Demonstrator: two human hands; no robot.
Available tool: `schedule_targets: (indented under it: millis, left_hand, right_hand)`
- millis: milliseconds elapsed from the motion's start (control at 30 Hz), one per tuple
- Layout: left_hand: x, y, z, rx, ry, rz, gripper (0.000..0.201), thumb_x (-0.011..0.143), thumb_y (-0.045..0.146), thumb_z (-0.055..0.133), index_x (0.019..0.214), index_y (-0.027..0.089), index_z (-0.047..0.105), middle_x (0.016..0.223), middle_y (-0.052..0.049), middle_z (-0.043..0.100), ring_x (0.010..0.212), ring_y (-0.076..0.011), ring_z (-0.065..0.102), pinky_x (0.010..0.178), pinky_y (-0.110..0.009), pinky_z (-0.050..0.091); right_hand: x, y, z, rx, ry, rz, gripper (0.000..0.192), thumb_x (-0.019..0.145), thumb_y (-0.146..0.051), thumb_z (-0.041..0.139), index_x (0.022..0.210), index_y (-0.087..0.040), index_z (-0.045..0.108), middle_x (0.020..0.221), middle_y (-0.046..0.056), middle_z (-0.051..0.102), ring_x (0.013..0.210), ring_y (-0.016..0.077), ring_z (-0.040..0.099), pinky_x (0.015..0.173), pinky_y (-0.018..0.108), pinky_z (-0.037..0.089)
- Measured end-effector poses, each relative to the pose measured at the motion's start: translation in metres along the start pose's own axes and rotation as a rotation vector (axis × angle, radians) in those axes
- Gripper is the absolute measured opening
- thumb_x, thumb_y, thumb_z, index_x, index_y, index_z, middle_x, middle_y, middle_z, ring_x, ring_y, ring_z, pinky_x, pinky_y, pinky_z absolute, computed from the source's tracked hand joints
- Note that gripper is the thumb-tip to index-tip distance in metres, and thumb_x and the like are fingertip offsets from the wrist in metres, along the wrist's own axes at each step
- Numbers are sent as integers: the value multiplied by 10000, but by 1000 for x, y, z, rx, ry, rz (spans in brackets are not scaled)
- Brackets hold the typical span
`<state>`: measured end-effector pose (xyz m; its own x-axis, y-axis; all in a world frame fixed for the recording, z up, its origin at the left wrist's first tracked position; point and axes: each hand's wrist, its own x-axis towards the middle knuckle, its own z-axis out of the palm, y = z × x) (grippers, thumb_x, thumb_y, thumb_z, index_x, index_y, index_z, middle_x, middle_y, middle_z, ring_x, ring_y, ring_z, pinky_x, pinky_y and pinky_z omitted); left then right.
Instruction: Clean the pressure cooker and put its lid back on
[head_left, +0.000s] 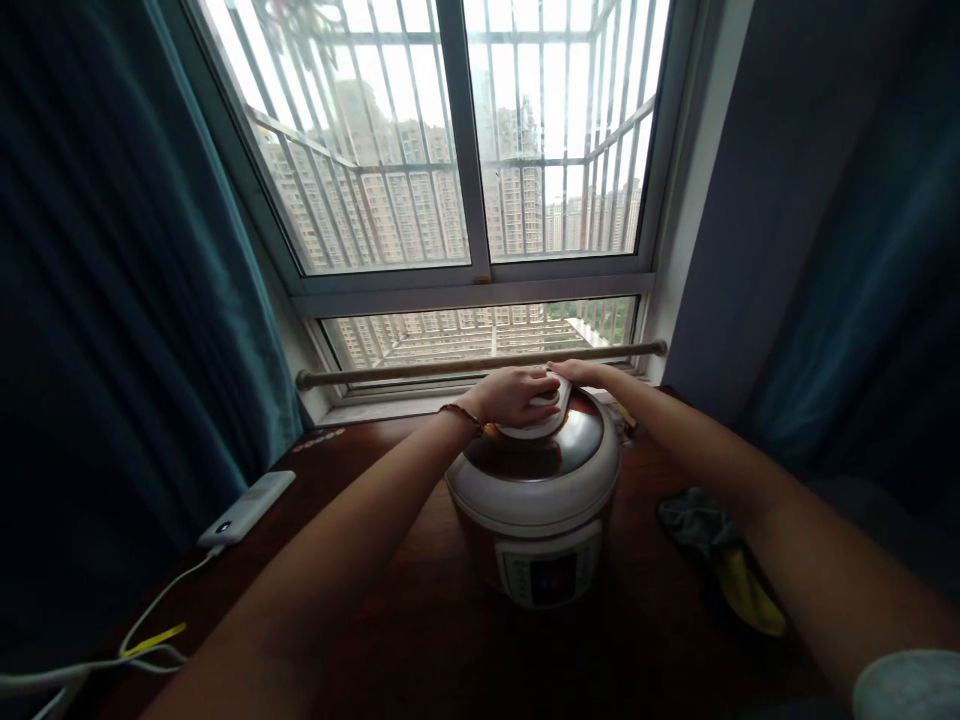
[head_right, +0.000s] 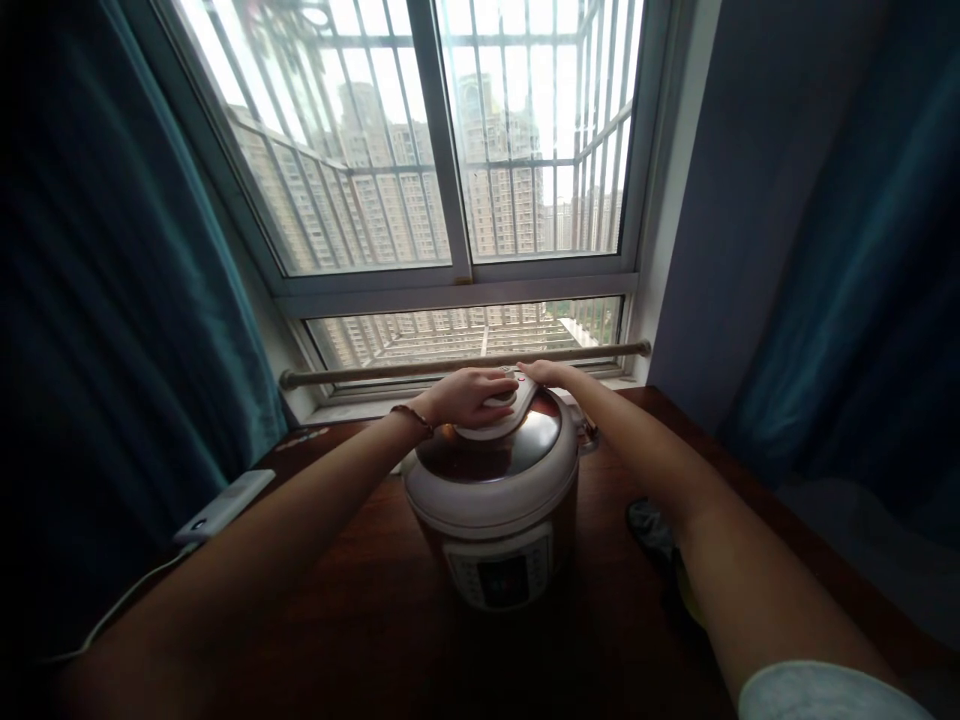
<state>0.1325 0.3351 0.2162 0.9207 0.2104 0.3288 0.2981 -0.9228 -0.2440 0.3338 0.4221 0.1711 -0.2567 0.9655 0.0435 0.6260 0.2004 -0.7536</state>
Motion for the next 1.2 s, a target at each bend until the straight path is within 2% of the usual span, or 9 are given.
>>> schedule_targets:
  millis: [100, 233, 333, 433, 567, 667, 733, 1000, 1200]
  left_hand:
    - [-1, 4, -2, 56, -5, -32, 371, 843, 458, 340, 976, 193, 562, 867, -71, 592, 837, -180, 550, 735, -286, 404]
    - [-5, 11, -2, 73, 49, -100, 376, 834, 471, 356, 1018, 217, 562, 908, -69, 591, 907, -200, 525, 801, -320, 380]
    - [-8, 14, 1, 1, 89, -164, 409, 818, 496, 382, 1059, 204, 536, 958, -70, 576, 887, -186, 530, 786, -300, 394]
    - [-8, 16, 4, -26, 106, -248, 445, 785, 539, 413, 1017, 177, 530, 955, -77, 565, 866, -193, 537, 757, -299, 409]
    - [-7, 18, 5, 2, 85, -297, 437, 790, 553, 386, 929, 165, 532, 917, -79, 562, 849, -198, 547, 735, -299, 416]
    - [-7, 20, 4, 31, 79, -289, 433, 809, 547, 351, 931, 168, 522, 922, -80, 559, 846, -197, 551, 723, -294, 420]
    - [-7, 22, 4, 50, 68, -291, 430, 815, 545, 338, 911, 169, 521, 919, -82, 559, 828, -195, 554, 712, -293, 423]
    - [-4, 29, 2, 85, 37, -366, 441, 816, 541, 344, 968, 170, 528, 930, -97, 561, 843, -207, 561, 717, -306, 425]
    - [1, 36, 7, 179, 48, -522, 515, 812, 580, 292, 935, 148, 542, 890, -118, 573, 827, -240, 571, 675, -319, 423]
  right_hand:
    - [-21, -2, -12, -85, 149, -17, 225, 727, -317, 608, 567, -162, 579, 599, 44, 591, 820, 215, 552, 787, 274, 393]
    - [-77, 5, -21, -186, 351, -65, 175, 751, -298, 564, 803, -151, 643, 871, 80, 649, 975, 244, 530, 881, 310, 352]
    - [-123, 24, -18, -266, 504, -76, 277, 766, -338, 526, 938, -155, 643, 983, 104, 644, 978, 255, 552, 876, 343, 376]
    - [-150, 55, -9, -133, 587, -46, 388, 767, -396, 501, 1053, -152, 599, 1052, 115, 625, 989, 251, 561, 865, 360, 406]
    - [-154, 87, 7, 314, 528, 40, 507, 743, -451, 495, 1158, -160, 509, 1131, 104, 590, 990, 233, 573, 794, 340, 468]
    - [-149, 93, 18, 552, 414, 81, 494, 741, -483, 462, 1123, -177, 528, 1078, 83, 621, 908, 225, 611, 701, 307, 502]
    - [-147, 92, 24, 617, 425, 73, 487, 738, -480, 450, 1103, -171, 540, 1055, 82, 630, 872, 227, 619, 664, 296, 505]
    - [-148, 86, 29, 451, 560, -33, 482, 764, -487, 370, 995, -133, 602, 1029, 84, 638, 941, 233, 580, 734, 285, 468]
    - [-148, 86, 28, 346, 615, -31, 514, 756, -519, 359, 936, -122, 631, 982, 84, 651, 926, 233, 580, 783, 296, 444]
